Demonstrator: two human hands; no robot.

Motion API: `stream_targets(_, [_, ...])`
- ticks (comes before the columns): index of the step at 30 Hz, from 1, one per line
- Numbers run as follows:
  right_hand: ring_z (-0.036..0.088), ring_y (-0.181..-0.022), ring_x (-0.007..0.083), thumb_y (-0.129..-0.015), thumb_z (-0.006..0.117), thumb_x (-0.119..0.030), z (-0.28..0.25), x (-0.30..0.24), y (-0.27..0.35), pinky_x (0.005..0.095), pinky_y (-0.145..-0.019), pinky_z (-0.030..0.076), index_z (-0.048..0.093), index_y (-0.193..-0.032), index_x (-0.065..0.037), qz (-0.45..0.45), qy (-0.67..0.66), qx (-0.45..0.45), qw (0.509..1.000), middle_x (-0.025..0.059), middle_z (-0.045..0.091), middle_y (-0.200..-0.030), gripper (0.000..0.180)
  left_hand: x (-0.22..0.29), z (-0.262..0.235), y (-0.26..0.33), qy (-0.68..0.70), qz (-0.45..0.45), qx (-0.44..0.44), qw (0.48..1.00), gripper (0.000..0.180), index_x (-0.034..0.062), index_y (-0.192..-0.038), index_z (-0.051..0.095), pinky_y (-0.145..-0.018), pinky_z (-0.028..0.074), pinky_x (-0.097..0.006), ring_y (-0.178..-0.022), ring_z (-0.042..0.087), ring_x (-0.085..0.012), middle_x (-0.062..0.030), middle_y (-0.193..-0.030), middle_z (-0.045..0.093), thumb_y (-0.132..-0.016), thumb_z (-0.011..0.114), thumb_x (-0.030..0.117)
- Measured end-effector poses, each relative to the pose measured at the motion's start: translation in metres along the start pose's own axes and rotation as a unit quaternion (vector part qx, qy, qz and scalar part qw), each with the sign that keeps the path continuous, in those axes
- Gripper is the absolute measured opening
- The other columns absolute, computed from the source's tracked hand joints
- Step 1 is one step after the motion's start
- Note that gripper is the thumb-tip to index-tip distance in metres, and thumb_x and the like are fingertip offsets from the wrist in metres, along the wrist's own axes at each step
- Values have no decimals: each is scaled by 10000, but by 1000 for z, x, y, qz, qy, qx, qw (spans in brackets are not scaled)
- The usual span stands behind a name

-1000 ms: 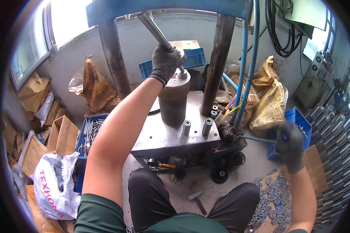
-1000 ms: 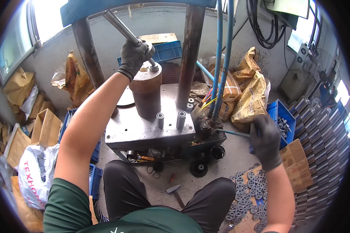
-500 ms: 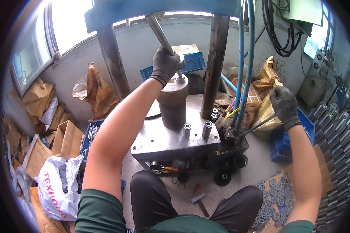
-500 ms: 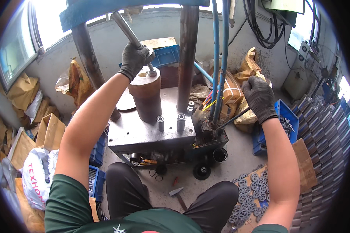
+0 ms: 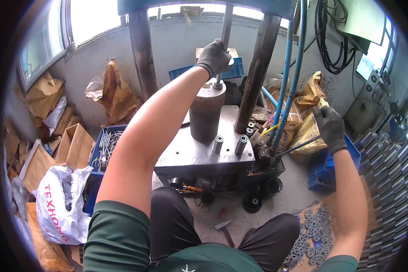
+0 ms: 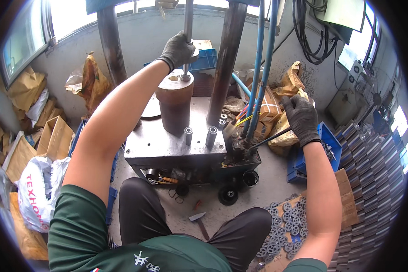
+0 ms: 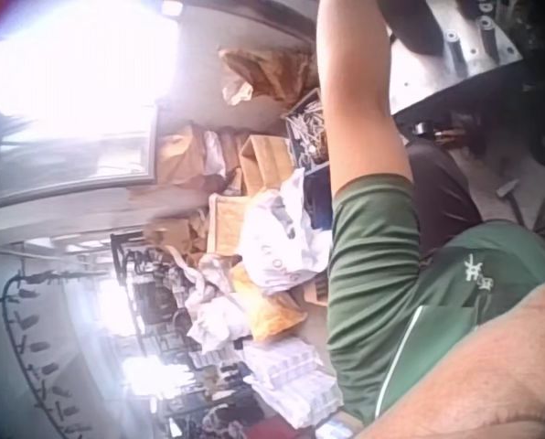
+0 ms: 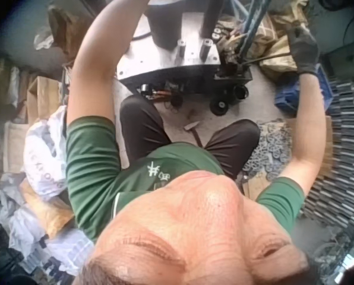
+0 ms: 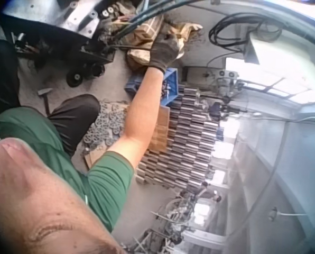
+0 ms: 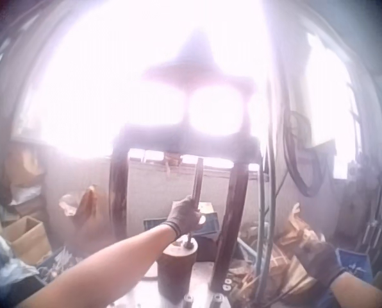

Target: Assembling mechanical gears and components onto a metal shaft using a press machine.

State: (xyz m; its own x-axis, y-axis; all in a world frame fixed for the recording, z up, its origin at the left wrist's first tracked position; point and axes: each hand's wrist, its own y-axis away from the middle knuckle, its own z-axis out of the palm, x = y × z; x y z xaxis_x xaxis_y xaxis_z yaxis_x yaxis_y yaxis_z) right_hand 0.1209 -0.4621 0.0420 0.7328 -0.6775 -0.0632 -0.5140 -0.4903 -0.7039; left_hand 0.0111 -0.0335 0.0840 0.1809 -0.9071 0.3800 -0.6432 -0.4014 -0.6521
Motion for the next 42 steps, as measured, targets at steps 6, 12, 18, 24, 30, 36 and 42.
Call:
stream_targets(6, [707, -894, 419, -990, 648, -235, -11, 2, 27, 493, -824, 562, 722, -938, -40, -27, 6, 9, 1000, 206, 731, -898, 215, 19, -5, -11, 3, -41, -60, 997, 456, 42, -1174, 638, -925, 604, -447, -1016, 759, -340, -186, -1013, 762, -833, 831, 276])
stream_targets(12, [702, -861, 420, -940, 643, -79, -39, 6, 99, 481, -783, 565, 683, -1023, -6, -142, 8, -3, 990, 212, 710, -960, 118, -10, 7, -20, -81, 40, -30, 995, 507, 31, -1174, 704, -994, 585, -395, -1023, 739, -322, -169, -1112, 712, -788, 889, 302])
stream_targets(18, [716, -934, 423, -896, 643, -33, -74, -19, 152, 469, -820, 584, 702, -1181, -6, -49, -70, -160, 983, 221, 720, -1033, 292, -15, 13, -23, -43, 28, -19, 999, 468, 9, -1110, 709, -962, 596, -415, -1022, 745, -348, -197, -1073, 731, -794, 864, 318])
stream_targets(24, [715, -941, 422, -868, 640, -31, -78, -45, 139, 479, -830, 588, 719, -1178, -26, -62, -83, -253, 962, 215, 726, -1061, 319, 12, 4, -9, -83, 67, -42, 993, 483, 21, -1133, 702, -962, 587, -415, -1005, 745, -338, -189, -1044, 745, -794, 854, 329])
stream_targets(30, [714, -862, 408, -853, 627, -92, -81, -49, 141, 507, -785, 573, 729, -1144, -50, -130, -35, -364, 922, 198, 726, -988, 311, -14, 11, -18, -66, 20, -14, 998, 452, 65, -1150, 737, -989, 584, -398, -1068, 733, -307, -153, -1121, 730, -814, 859, 342])
stream_targets(36, [708, -840, 407, -838, 628, -95, -81, -46, 146, 503, -778, 573, 748, -1084, -60, -143, -59, -383, 911, 193, 724, -929, 276, -28, 23, -25, -115, 39, -12, 993, 416, 111, -1135, 781, -1039, 568, -378, -1126, 709, -280, -116, -1208, 687, -821, 868, 371])
stream_targets(42, [717, -828, 401, -836, 647, -95, -85, -43, 177, 494, -769, 574, 768, -1019, -87, -69, -100, -301, 946, 194, 735, -910, 219, 0, 5, -7, 6, -22, -15, 1000, 487, 33, -1147, 701, -1013, 574, -390, -1047, 730, -292, -161, -1088, 726, -806, 889, 324])
